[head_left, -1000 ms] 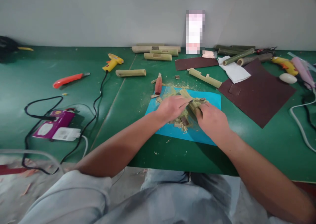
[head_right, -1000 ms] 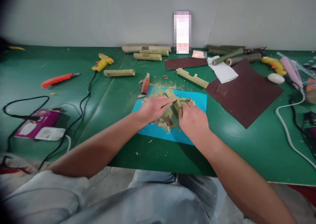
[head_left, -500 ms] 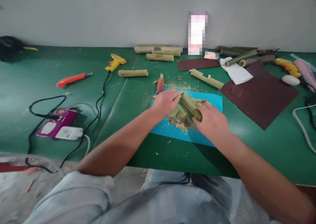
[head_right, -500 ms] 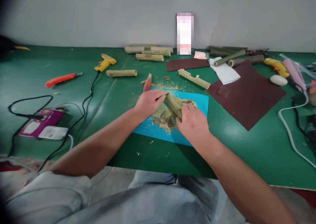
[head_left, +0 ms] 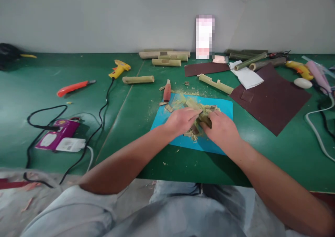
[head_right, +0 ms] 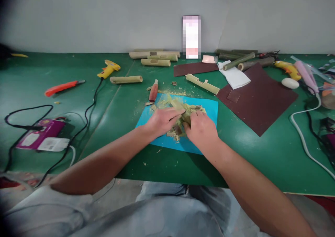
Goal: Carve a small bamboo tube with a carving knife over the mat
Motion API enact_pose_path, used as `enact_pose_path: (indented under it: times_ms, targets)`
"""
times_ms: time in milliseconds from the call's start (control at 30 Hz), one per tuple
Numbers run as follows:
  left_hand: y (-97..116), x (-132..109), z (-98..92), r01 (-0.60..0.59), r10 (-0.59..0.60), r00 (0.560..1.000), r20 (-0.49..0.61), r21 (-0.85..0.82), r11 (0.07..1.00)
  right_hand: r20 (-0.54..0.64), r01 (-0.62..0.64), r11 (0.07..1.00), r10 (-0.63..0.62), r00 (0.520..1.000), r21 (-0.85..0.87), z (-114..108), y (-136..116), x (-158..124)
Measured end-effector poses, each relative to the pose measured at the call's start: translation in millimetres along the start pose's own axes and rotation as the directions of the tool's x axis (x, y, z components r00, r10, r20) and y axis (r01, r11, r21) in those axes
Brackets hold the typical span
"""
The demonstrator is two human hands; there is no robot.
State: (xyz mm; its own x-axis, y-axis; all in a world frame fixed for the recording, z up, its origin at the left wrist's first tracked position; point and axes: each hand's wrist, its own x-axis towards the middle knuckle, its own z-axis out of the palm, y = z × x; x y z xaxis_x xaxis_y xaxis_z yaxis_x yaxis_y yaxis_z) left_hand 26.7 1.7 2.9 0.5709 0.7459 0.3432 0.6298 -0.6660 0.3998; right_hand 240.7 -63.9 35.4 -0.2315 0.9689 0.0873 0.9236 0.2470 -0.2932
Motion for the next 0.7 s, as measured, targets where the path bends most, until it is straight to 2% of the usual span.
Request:
enact_pose_path:
  times_ms: [167, 300, 433, 567, 600, 700]
  targets:
    - [-0.7, 1.5, -2.5, 0.099, -0.09, 0.993, -0.08, 0.11, 0.989, 0.032, -0.025, 1.0, 0.025, 0.999, -0.008, -2.5, -1.0, 0.2]
    - [-1.8, 1.9, -0.9, -0.016, 0.015, 1.0, 0.019, 0.07, 0.997, 0.035, -0.022, 1.0, 0.022, 0.999, 0.002, -2.3, -1.4, 0.3]
    - [-3.4, 2.3, -0.1, 0.076, -0.068, 0.994, -0.09, 0.08, 0.994, 0.015, -0.026, 0.999, 0.025, 1.0, 0.02, -0.4, -0.1, 0.4]
    - [1.5, -0.7, 1.7, -0.016, 0.015, 1.0, -0.018, -0.038, 0.999, 0.025, -0.017, 0.999, 0.016, 1.0, 0.032, -0.3, 0.5, 0.9]
    - [2.1, -1.2, 1.9, -0.016, 0.015, 1.0, -0.007, -0.046, 0.999, 0.025, -0.019, 0.999, 0.019, 1.0, 0.027, -0.5, 0.5, 1.1]
    - [2.5, -1.5, 2.0, 0.071, -0.07, 0.994, -0.083, 0.009, 0.997, 0.022, -0.027, 1.0, 0.027, 0.999, 0.012, -1.0, 0.4, 1.4]
